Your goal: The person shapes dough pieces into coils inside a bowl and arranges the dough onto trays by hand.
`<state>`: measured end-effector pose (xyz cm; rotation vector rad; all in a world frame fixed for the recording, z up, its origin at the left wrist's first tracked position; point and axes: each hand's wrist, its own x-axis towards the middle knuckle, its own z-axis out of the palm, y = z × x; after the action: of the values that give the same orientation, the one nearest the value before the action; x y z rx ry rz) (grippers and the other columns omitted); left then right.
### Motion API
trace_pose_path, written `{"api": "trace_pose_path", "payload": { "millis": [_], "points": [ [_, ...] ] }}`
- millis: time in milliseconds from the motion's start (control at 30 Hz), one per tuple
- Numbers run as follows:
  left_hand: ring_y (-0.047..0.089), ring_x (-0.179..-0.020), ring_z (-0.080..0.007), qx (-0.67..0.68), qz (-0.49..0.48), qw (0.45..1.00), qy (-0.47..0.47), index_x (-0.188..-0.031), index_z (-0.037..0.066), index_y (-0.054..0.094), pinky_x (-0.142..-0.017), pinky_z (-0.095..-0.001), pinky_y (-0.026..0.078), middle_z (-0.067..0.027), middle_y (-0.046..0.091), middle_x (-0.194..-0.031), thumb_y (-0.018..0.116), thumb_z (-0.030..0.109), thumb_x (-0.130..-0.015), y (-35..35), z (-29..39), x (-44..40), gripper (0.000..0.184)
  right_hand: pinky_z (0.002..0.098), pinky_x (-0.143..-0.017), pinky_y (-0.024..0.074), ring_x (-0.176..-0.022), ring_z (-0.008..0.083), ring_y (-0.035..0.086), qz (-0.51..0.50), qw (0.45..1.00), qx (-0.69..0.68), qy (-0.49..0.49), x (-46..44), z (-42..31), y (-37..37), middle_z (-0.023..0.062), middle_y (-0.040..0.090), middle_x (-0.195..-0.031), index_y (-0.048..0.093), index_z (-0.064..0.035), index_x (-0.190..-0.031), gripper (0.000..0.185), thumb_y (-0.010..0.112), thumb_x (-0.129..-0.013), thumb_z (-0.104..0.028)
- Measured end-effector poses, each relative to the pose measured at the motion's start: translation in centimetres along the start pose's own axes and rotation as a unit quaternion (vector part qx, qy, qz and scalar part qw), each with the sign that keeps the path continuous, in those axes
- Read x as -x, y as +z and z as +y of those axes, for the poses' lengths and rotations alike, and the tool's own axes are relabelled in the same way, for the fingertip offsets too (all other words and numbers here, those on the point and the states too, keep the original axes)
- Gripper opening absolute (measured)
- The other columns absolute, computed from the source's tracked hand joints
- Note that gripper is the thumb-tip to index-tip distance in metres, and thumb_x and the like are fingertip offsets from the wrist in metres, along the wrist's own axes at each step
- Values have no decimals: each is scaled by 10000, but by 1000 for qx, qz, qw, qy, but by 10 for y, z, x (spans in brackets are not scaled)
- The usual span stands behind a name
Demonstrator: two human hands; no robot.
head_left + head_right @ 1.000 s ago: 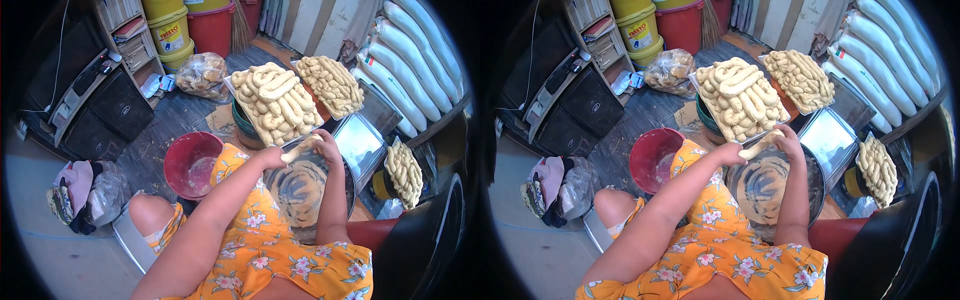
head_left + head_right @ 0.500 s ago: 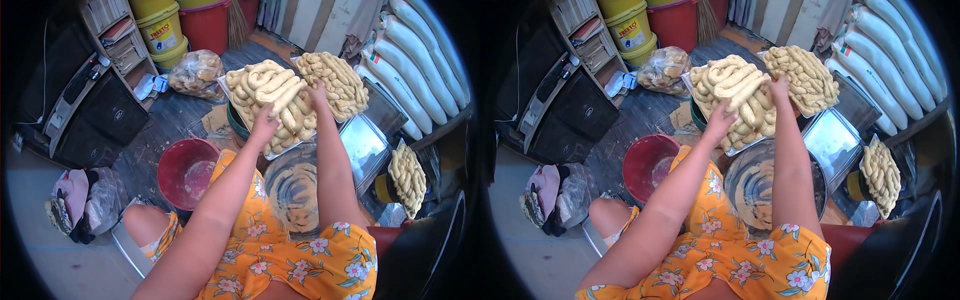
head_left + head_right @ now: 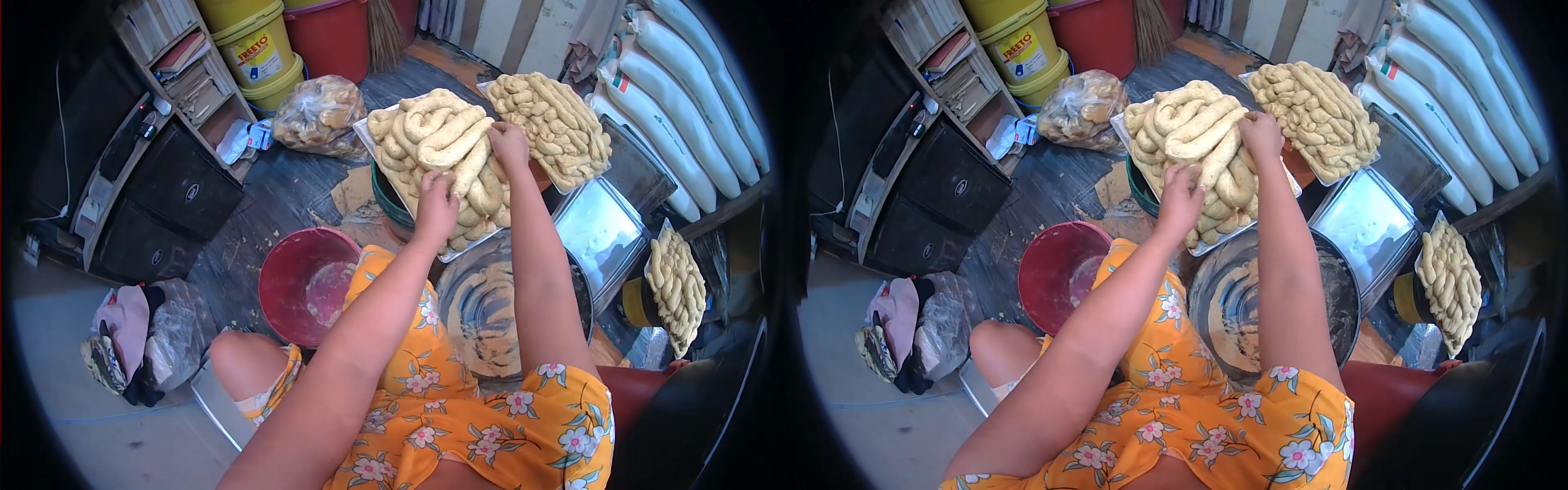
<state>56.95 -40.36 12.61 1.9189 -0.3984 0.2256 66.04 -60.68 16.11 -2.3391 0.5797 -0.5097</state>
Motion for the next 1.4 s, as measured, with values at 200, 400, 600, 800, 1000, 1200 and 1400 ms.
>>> {"api": "trace_pose_path", "payload": {
  "millis": [200,400,600,800,1000,1200,1400],
  "points": [
    [513,-1079,-349,35,-22,998,-46,-1110,5,566,-886,-373,455,-189,447,-1235,617,32,-765,-4,6,1,350,417,-770,503,-876,310,644,-43,987,158,-7,-14,-5,2,173,668,-901,693,-77,-927,286,599,-720,-251],
    [584,-824,-248,-14,5,1000,16,-1129,-2,554,-779,-325,484,-151,470,-1180,624,45,-783,1,-5,1,356,368,-735,491,-799,253,642,16,999,11,-45,-16,21,17,153,669,-837,677,-24,-840,260,632,-716,-249],
    [579,-868,-263,-1,10,1000,1,-1121,9,555,-779,-324,483,-159,481,-1163,622,40,-775,2,-2,3,354,278,-640,451,-709,140,551,148,841,-519,30,30,-15,-20,51,594,-771,611,5,-801,183,544,-845,-159],
    [501,-1057,-377,-37,-6,999,-2,-1192,-1,475,-909,-407,425,-198,456,-1179,600,110,-796,8,5,6,430,296,-834,452,-930,184,561,-60,903,-382,-186,87,-109,7,104,580,-1039,562,-10,-1134,344,617,-803,-85],
    [537,-985,-299,30,-26,998,-40,-1152,-9,500,-836,-370,443,-168,515,-1093,610,123,-788,31,-25,18,402,364,-922,432,-1053,299,543,-172,906,-253,-292,150,-187,5,184,503,-1194,485,-54,-1246,574,698,-736,-208],
    [572,-913,-220,185,37,963,-193,-1111,-17,525,-764,-333,462,-138,575,-1007,620,136,-780,27,-40,5,377,358,-884,409,-965,287,534,168,939,-292,-72,143,-86,14,135,572,-984,616,-27,-932,203,655,-753,-112],
    [587,-829,-191,341,1,895,-289,-1215,-40,461,-691,-281,478,-126,598,-976,512,18,-822,12,17,13,400,491,-942,334,-1108,318,482,159,980,-90,73,152,-38,25,133,563,-1146,600,-95,-1119,380,599,-764,-230]
  ]
}}
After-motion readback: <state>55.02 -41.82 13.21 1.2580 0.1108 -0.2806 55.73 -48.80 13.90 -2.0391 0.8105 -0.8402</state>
